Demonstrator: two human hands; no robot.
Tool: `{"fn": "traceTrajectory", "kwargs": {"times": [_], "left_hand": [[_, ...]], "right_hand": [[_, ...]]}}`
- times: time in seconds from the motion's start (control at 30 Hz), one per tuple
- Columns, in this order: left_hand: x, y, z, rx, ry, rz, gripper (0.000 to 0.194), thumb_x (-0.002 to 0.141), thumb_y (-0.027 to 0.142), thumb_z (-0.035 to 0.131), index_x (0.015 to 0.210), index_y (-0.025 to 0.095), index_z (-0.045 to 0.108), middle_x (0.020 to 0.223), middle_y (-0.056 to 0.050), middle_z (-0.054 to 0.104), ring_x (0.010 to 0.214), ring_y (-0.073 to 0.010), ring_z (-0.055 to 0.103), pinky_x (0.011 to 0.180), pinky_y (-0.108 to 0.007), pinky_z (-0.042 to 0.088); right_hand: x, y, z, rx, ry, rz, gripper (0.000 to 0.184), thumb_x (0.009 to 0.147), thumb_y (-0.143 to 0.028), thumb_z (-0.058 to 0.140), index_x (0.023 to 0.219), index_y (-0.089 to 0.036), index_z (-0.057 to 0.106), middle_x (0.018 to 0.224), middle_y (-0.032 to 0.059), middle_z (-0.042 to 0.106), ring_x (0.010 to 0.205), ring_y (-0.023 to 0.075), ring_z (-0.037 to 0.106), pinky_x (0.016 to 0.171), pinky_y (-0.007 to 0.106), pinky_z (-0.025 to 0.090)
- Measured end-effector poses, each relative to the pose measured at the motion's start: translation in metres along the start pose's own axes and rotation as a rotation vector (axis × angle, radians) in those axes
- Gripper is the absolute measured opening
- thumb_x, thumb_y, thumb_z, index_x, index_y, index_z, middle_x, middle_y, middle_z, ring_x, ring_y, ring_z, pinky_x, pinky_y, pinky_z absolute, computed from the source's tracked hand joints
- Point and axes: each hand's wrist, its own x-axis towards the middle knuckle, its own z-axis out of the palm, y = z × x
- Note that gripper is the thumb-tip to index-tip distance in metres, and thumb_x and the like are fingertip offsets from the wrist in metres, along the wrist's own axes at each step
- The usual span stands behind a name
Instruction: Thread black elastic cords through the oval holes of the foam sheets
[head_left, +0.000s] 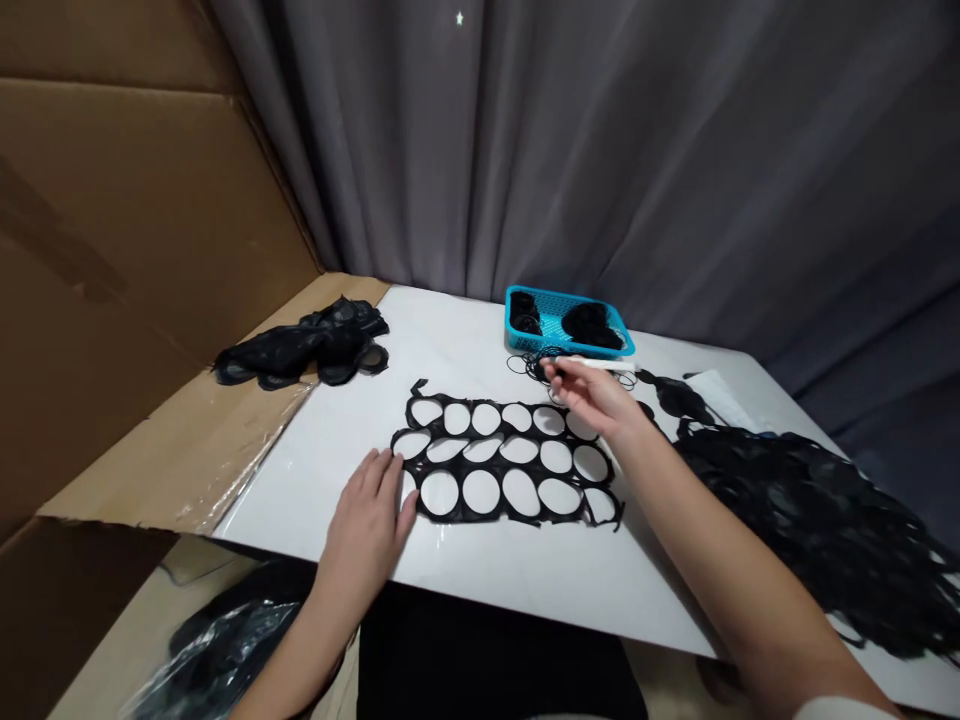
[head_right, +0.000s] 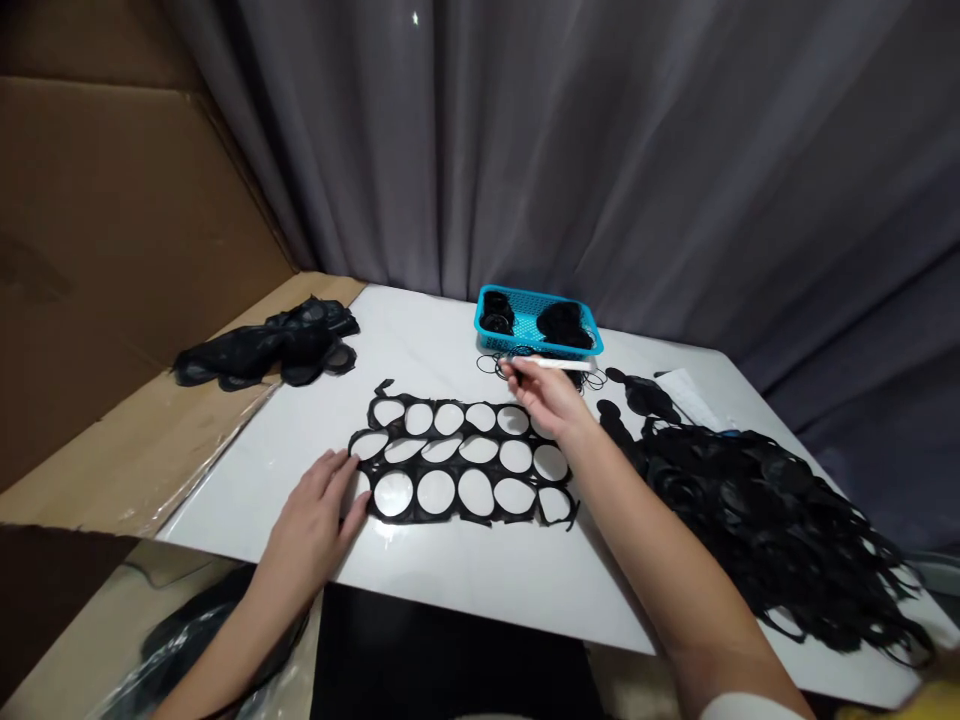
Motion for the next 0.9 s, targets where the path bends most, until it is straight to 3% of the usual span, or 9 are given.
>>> {"fn": "traceTrajectory", "kwargs": {"times": [0.13, 0.27, 0.47, 0.77, 0.9], "left_hand": [[0.0, 0.02, -0.012, -0.052, 0.045, 0.092, 0.036, 0.1, 0.025, 0.048, 0.133, 0.014, 0.053, 0.133, -0.018, 0.056, 0.129, -0.0346, 0.049, 0.103, -0.052, 0.046], [-0.014, 0.051, -0.012, -0.158, -0.073, 0.272, 0.033, 0.099, 0.023, 0.052, 0.13, 0.014, 0.056, 0.131, -0.015, 0.059, 0.126, -0.0308, 0.052, 0.102, -0.046, 0.047], [-0.029, 0.061, 0.001, -0.149, -0.142, 0.277, 0.034, 0.099, 0.026, 0.05, 0.13, 0.013, 0.058, 0.129, -0.015, 0.062, 0.119, -0.0307, 0.056, 0.097, -0.045, 0.05], [-0.028, 0.063, 0.001, -0.12, -0.16, 0.283, 0.036, 0.095, 0.022, 0.055, 0.13, 0.013, 0.058, 0.129, -0.016, 0.062, 0.114, -0.0323, 0.057, 0.093, -0.046, 0.05], [-0.027, 0.062, 0.002, -0.114, -0.169, 0.29, 0.037, 0.094, 0.02, 0.055, 0.13, 0.013, 0.058, 0.126, -0.014, 0.063, 0.113, -0.0324, 0.057, 0.093, -0.046, 0.049]], "right_hand": [[-0.046, 0.045, 0.013, -0.128, -0.116, 0.107, 0.022, 0.071, -0.017, 0.081, 0.069, -0.017, 0.059, 0.075, 0.0025, 0.069, 0.07, 0.0123, 0.061, 0.063, 0.023, 0.052], [-0.085, 0.076, 0.021, -0.551, -0.34, 0.068, 0.018, 0.08, -0.025, 0.072, 0.071, -0.019, 0.057, 0.079, 0.0007, 0.067, 0.072, 0.0146, 0.058, 0.065, 0.027, 0.046], [-0.11, 0.082, 0.024, -0.947, -0.482, -0.188, 0.015, 0.088, -0.017, 0.06, 0.073, -0.02, 0.057, 0.086, 0.0005, 0.067, 0.084, 0.0169, 0.059, 0.077, 0.03, 0.043], [-0.111, 0.087, 0.02, -1.052, -0.533, -0.311, 0.019, 0.089, -0.012, 0.058, 0.073, -0.02, 0.052, 0.086, 0.001, 0.063, 0.084, 0.0167, 0.058, 0.075, 0.029, 0.044], [-0.122, 0.096, 0.02, -1.231, -0.619, -0.506, 0.014, 0.092, -0.013, 0.053, 0.081, -0.022, 0.053, 0.085, 0.0034, 0.061, 0.083, 0.0202, 0.055, 0.074, 0.033, 0.046]]}}
